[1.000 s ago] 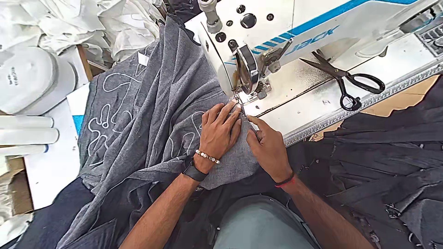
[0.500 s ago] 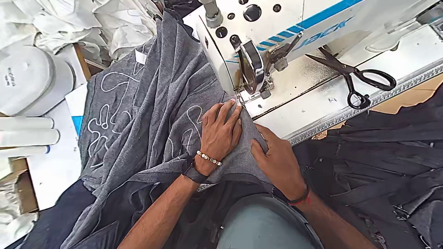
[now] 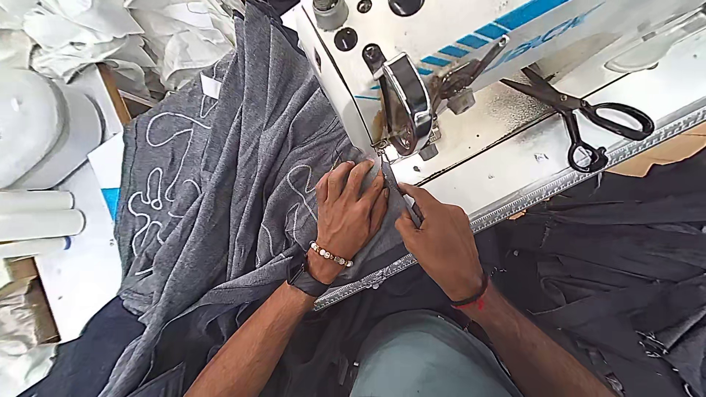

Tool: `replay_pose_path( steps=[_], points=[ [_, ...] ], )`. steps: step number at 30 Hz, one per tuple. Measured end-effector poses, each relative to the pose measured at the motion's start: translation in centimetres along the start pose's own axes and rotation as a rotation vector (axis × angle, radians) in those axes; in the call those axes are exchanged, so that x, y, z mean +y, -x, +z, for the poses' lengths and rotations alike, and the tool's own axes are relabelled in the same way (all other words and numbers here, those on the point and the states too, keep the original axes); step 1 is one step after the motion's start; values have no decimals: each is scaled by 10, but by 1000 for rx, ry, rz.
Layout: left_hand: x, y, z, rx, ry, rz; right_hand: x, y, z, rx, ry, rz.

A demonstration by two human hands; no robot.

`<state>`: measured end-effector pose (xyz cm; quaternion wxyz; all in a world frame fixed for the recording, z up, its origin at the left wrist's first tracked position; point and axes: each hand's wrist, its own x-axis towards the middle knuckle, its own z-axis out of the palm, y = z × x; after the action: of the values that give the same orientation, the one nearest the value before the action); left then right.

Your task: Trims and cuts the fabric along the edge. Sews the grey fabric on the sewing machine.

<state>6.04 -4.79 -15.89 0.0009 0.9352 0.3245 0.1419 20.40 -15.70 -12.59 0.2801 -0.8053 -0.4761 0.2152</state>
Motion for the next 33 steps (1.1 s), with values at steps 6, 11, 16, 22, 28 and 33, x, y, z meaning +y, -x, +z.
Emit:
replay_pose_path(
  steps=[6, 11, 16, 22, 28, 33],
  points=[
    [-10, -3, -3, -9, 3, 64, 0, -7, 6, 16, -8, 12],
    [-20, -6, -4, -29, 17, 113, -2, -12, 14, 45, -25, 40],
    [-32, -12, -5, -31, 38, 176, -7, -25, 20, 68, -39, 65],
    [-43, -22, -9, -1, 80, 297, -15, -41, 26, 105, 15, 79],
    [-66, -34, -2, -106, 74, -275, -13, -51, 27, 88, 29, 12],
    [-69, -40, 5, -108, 12, -343, 0, -71, 6, -189, -117, 6]
  ],
)
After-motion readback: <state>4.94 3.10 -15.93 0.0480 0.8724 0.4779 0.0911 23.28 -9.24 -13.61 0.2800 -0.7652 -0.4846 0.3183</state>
